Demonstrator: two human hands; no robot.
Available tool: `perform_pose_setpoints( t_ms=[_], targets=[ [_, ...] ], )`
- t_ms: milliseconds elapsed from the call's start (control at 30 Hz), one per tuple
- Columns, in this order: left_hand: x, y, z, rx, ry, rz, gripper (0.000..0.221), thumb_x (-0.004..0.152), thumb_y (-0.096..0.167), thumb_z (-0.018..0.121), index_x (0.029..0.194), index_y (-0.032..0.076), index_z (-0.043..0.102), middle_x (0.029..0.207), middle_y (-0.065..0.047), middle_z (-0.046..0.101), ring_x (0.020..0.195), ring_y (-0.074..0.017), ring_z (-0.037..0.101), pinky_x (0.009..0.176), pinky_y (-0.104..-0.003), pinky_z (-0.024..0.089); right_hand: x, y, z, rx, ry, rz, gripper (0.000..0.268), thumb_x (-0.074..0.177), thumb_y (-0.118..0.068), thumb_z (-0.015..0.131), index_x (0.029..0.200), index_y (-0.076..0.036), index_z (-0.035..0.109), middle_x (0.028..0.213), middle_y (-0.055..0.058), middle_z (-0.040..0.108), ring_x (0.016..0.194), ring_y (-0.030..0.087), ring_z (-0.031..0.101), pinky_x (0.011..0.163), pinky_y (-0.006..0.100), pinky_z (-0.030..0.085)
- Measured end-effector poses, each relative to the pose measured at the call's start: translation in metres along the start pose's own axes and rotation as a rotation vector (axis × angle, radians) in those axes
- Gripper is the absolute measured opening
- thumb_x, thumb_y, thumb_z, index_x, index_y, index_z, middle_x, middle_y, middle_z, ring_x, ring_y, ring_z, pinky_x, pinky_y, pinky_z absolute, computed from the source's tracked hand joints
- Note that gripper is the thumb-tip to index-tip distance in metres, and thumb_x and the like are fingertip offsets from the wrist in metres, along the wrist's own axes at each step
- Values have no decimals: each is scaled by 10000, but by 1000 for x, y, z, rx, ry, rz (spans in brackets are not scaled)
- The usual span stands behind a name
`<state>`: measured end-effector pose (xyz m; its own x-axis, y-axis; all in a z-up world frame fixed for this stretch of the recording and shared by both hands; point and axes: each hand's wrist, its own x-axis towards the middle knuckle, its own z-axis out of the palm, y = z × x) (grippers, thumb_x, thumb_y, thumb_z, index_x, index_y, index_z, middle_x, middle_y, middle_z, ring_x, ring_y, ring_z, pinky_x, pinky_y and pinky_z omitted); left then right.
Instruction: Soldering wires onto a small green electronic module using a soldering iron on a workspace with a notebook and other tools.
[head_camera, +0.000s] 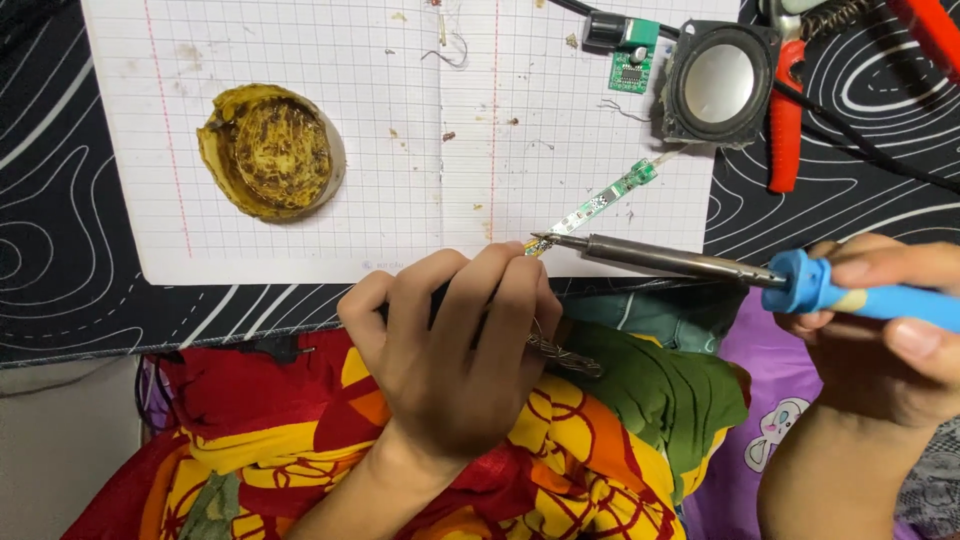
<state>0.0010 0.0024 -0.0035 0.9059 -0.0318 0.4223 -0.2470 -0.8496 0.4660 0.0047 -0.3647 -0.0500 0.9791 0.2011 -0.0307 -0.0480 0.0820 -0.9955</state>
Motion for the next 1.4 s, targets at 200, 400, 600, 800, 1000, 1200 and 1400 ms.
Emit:
perform_pose_setpoints(
  t_ms=[200,400,600,800,1000,1200,1400],
  targets=[
    [0,1,2,0,11,5,193,922,73,919,1070,128,807,1197,23,800,1013,-195,647,972,-442,341,-6,6,-10,-42,-58,-29,366,941,-344,657,1226,-135,755,1142,109,749,914,170,827,926,297,781],
    [-1,2,1,10,18,3,206,929,57,938,1077,125,811,1188,20,812,1002,-184,660,970,-433,344,-2,9,-20,-66,-73,-95,337,1032,-404,616,1294,-226,731,1189,37,703,969,102,764,774,183,708],
    [-4,2,0,79,24,43,204,965,59,967,1119,99,839,1221,0,872,1014,-165,675,933,-402,360,-2,7,0,-25,-48,-130,387,1076,-416,592,1363,-197,730,1135,18,716,850,60,691,662,174,644],
    [-7,0,-1,84,11,67,152,1029,95,929,1151,94,838,1258,-10,883,1026,-164,687,905,-407,372,-7,11,14,79,26,-127,370,1085,-371,614,1354,-148,736,1112,44,734,895,78,718,672,184,648],
    [-10,0,-1,78,13,56,184,1011,101,923,1165,115,823,1305,6,843,1064,-150,680,950,-413,365,-21,29,5,314,104,-128,392,1208,-395,632,1517,-177,738,1170,53,781,943,125,794,737,226,655],
    [-6,2,-1,-89,44,-8,262,975,-11,943,1197,46,815,1376,-60,788,1105,-217,691,1008,-442,412,1,6,15,294,399,-63,353,1294,-485,555,1550,-279,684,1018,-133,649,826,-25,606,610,131,400],
    [-1,-7,-30,-408,113,-98,253,883,-34,970,1110,-16,861,1305,-142,826,1087,-268,679,1050,-438,471,57,19,-140,492,280,-19,282,1297,-140,597,1578,-151,576,1210,-68,633,905,-28,488,794,100,408]
  ],
)
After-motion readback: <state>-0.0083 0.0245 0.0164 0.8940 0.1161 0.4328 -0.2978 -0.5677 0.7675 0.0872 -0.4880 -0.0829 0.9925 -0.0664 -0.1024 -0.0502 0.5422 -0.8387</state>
